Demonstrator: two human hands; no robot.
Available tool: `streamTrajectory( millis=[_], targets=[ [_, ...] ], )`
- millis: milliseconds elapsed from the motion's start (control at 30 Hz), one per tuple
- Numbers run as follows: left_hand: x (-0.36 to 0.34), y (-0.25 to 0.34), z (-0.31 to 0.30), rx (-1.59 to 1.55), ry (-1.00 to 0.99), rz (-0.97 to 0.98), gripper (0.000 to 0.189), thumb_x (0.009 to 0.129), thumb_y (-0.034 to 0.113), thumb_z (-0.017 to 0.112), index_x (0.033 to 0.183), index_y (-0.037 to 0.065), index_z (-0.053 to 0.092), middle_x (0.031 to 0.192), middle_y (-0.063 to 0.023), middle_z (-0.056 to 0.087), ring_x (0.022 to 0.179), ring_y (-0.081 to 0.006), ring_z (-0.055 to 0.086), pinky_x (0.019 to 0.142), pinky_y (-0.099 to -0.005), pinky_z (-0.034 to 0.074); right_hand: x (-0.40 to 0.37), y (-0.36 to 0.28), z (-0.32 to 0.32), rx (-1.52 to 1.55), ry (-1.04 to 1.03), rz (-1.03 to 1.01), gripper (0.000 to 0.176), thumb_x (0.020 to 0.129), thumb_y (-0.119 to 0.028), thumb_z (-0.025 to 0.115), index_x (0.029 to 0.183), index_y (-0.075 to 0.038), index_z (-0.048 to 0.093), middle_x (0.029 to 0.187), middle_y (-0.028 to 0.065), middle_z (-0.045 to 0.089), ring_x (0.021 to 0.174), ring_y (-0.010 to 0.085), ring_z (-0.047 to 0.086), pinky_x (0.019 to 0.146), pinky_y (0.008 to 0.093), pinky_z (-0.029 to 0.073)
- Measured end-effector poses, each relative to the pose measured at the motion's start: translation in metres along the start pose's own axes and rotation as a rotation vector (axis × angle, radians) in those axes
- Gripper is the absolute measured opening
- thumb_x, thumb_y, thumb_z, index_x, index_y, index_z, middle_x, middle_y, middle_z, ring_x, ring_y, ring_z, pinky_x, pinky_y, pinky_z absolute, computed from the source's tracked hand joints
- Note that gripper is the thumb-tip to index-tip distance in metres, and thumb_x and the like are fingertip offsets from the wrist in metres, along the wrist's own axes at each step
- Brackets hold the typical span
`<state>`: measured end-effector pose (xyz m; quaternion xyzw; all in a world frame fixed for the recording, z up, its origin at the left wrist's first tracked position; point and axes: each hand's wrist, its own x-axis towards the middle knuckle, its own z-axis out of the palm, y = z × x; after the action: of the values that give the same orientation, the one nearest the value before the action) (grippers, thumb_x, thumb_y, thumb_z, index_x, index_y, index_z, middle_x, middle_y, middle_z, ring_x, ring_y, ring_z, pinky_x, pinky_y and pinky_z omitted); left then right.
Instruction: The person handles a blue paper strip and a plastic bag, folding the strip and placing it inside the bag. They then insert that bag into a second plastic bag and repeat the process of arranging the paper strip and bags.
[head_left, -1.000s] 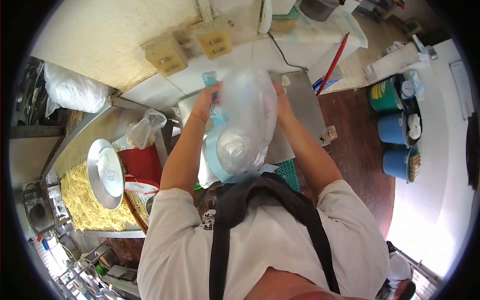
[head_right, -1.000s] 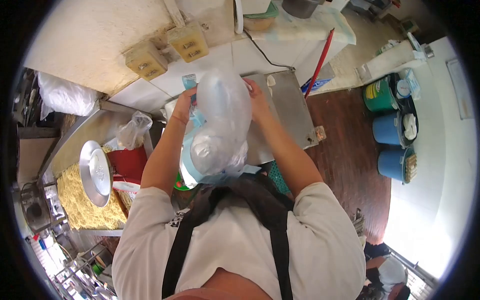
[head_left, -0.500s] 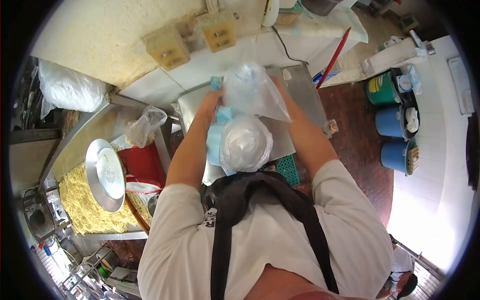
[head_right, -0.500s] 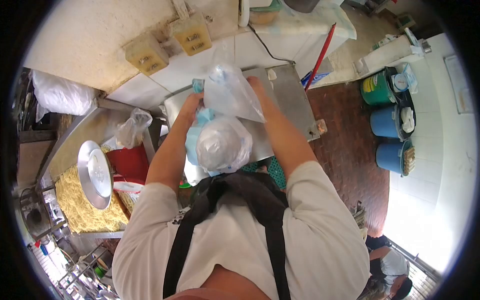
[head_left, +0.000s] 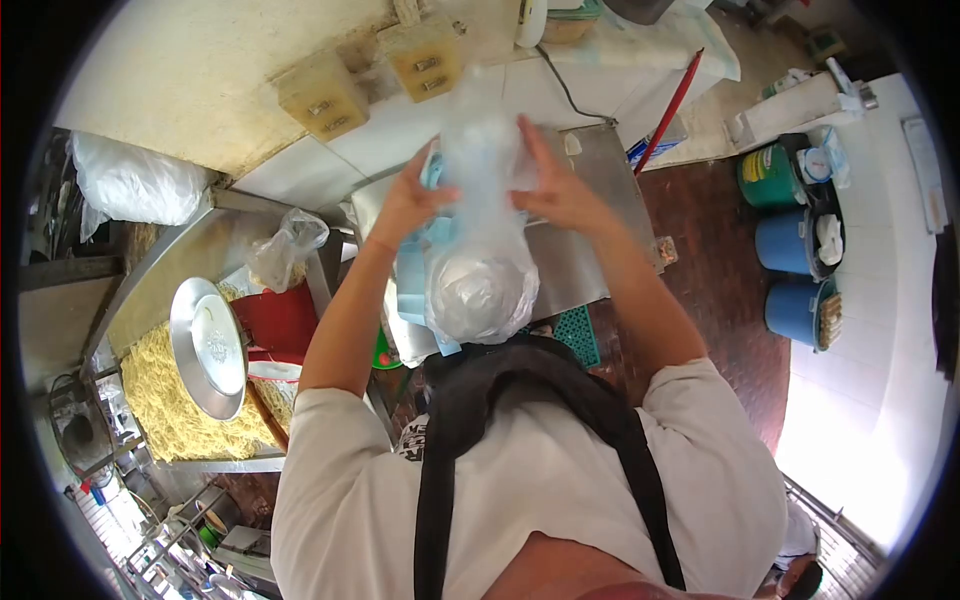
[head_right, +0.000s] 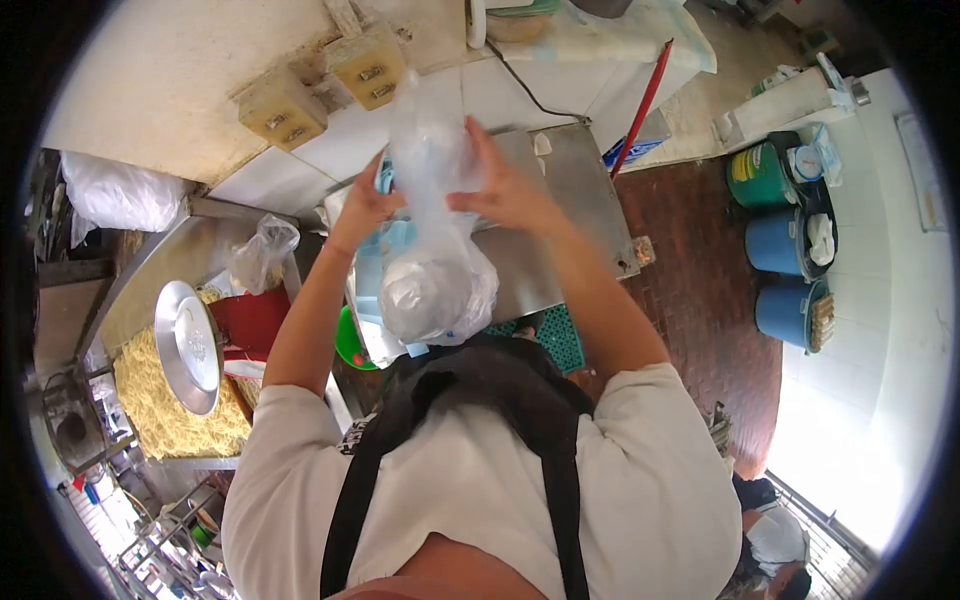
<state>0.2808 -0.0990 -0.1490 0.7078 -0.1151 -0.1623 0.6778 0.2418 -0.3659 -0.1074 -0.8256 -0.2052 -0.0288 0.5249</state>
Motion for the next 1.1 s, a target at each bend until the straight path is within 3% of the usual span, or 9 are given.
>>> streamTrajectory(
  millis=[133, 200, 333, 467, 633, 767, 867, 967, 1100],
  targets=[
    [0.03, -0.087, 0.002, 0.359, 0.01, 0.244, 0.073, 0.077, 0.013, 0.079, 0.139, -0.005, 0.045, 0.11, -0.0113, 0.069, 0.084, -0.0141, 0.066, 0.076, -0.0296, 0.053, 0.004, 0.054, 0.04, -0.005, 0.045, 0.018, 0.102, 0.076, -0.033, 0.082, 0.154, -0.006, 0.022, 0.15, 0.0251, 0.034, 0.139, 0.0394, 0.036, 0.113, 0.0451, 0.036],
    [0.032, -0.091, -0.003, 0.326, -0.002, 0.015, 0.072, 0.076, 0.015, 0.079, 0.137, -0.005, 0.048, 0.105, -0.0091, 0.069, 0.08, -0.0135, 0.064, 0.073, -0.0297, 0.053, -0.003, 0.091, 0.044, -0.255, -0.009, -0.136, 0.103, 0.076, -0.037, 0.082, 0.153, -0.004, 0.022, 0.15, 0.0257, 0.034, 0.139, 0.0408, 0.037, 0.114, 0.0453, 0.034],
    [0.022, -0.055, -0.007, 0.151, -0.083, -0.22, 0.054, 0.081, 0.007, 0.073, 0.131, 0.001, 0.055, 0.101, -0.0048, 0.066, 0.078, -0.007, 0.059, 0.068, -0.026, 0.049, -0.015, 0.115, 0.041, -0.21, -0.051, -0.06, 0.099, 0.079, -0.035, 0.081, 0.152, 0.0, 0.024, 0.149, 0.0245, 0.036, 0.139, 0.0387, 0.038, 0.114, 0.0452, 0.033],
    [-0.018, -0.026, -0.044, -0.065, 0.299, -0.143, 0.046, 0.093, 0.013, 0.061, 0.137, 0.007, 0.051, 0.073, 0.0042, 0.048, 0.058, -0.0076, 0.044, 0.054, -0.0255, 0.041, -0.032, 0.073, 0.006, -0.012, 0.013, 0.09, 0.092, 0.085, -0.03, 0.077, 0.154, -0.001, 0.022, 0.153, 0.0233, 0.034, 0.143, 0.0364, 0.034, 0.115, 0.0428, 0.032],
    [-0.101, 0.0, -0.08, -0.474, 0.839, 0.121, 0.03, 0.099, 0.021, 0.06, 0.124, 0.004, 0.056, 0.071, 0.0039, 0.042, 0.058, -0.0083, 0.037, 0.053, -0.0255, 0.034, -0.053, 0.005, -0.039, 0.18, -0.002, 0.177, 0.081, 0.088, -0.026, 0.073, 0.152, -0.002, 0.028, 0.152, 0.0207, 0.04, 0.141, 0.0313, 0.04, 0.113, 0.0404, 0.036],
    [-0.116, 0.019, -0.048, -0.514, 0.845, 0.081, 0.037, 0.101, 0.026, 0.059, 0.125, 0.0, 0.054, 0.073, 0.0029, 0.042, 0.059, -0.0079, 0.036, 0.054, -0.0263, 0.034, -0.039, -0.013, -0.03, 0.096, 0.084, 0.007, 0.069, 0.089, -0.022, 0.071, 0.147, -0.004, 0.038, 0.14, 0.0183, 0.051, 0.131, 0.0296, 0.05, 0.106, 0.0391, 0.043],
    [-0.129, 0.05, -0.024, -0.653, 0.899, 0.242, 0.038, 0.1, 0.021, 0.059, 0.129, -0.002, 0.053, 0.069, 0.0042, 0.04, 0.056, -0.008, 0.034, 0.052, -0.026, 0.033, -0.022, -0.037, -0.016, 0.078, 0.169, -0.151, 0.055, 0.089, -0.015, 0.069, 0.138, -0.005, 0.047, 0.126, 0.015, 0.057, 0.117, 0.0278, 0.058, 0.096, 0.0371, 0.048],
    [-0.159, 0.079, -0.011, -0.415, 0.828, 0.232, 0.036, 0.096, 0.018, 0.063, 0.127, 0.0, 0.057, 0.065, 0.0047, 0.039, 0.053, -0.0082, 0.034, 0.048, -0.0254, 0.032, -0.013, -0.063, -0.02, 0.11, 0.197, -0.286, 0.041, 0.088, -0.008, 0.067, 0.127, -0.005, 0.056, 0.114, 0.0118, 0.059, 0.104, 0.0248, 0.061, 0.085, 0.035, 0.05],
    [-0.153, 0.061, -0.008, 0.181, 0.793, -0.201, 0.032, 0.087, 0.025, 0.073, 0.111, 0.004, 0.069, 0.074, 0.0004, 0.059, 0.057, -0.009, 0.05, 0.048, -0.0253, 0.04, -0.022, -0.07, -0.017, 0.195, 0.156, -0.258, 0.03, 0.091, -0.005, 0.063, 0.12, -0.003, 0.06, 0.111, 0.0094, 0.06, 0.102, 0.0194, 0.06, 0.084, 0.0313, 0.05]
  ],
)
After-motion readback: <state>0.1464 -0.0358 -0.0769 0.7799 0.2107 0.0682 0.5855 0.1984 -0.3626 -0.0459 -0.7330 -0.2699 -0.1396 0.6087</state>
